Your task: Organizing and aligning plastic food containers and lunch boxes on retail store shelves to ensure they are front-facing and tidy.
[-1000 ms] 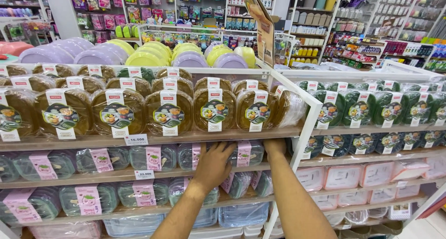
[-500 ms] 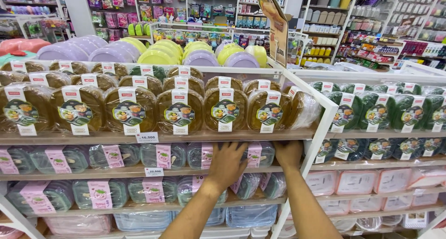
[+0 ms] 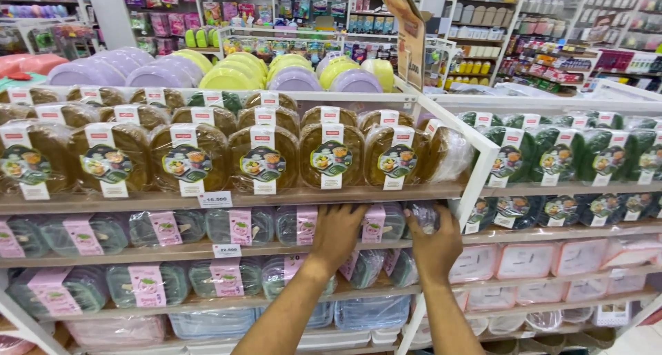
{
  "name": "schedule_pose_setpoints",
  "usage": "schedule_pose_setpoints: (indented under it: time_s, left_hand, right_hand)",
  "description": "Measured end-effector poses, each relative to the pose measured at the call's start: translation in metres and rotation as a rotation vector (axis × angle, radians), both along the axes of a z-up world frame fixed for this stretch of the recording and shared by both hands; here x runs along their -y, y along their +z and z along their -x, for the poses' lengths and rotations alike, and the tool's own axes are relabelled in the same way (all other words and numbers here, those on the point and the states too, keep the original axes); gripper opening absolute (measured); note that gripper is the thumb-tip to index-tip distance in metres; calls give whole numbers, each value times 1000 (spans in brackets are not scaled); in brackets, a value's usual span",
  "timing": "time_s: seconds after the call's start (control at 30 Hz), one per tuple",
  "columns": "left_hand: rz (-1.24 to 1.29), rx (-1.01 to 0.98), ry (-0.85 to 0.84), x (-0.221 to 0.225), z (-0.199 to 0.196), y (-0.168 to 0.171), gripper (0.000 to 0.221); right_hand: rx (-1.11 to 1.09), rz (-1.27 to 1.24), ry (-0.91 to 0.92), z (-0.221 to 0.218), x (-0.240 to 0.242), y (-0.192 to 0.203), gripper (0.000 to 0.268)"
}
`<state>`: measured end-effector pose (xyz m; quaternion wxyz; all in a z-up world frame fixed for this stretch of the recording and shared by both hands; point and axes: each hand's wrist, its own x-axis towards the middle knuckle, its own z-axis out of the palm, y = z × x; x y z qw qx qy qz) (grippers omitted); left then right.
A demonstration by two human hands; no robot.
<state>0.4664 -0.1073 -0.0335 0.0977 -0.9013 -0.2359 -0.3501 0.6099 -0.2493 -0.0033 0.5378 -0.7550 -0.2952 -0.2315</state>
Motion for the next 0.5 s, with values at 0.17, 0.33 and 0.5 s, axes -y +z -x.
schedule_pose_setpoints:
  time_s: [0.17, 0.33, 0.5]
  left_hand:
    - [27, 17, 40, 7, 9, 11, 29]
    - [149, 190, -108, 31, 95, 53, 38]
    - [-60, 281, 77, -24, 206, 26, 43]
  right_hand:
    - [46, -43, -74, 7, -5, -6, 52]
    - [160, 59, -36, 20, 8, 6, 56]
    - [332, 182, -51, -2, 9, -5, 50]
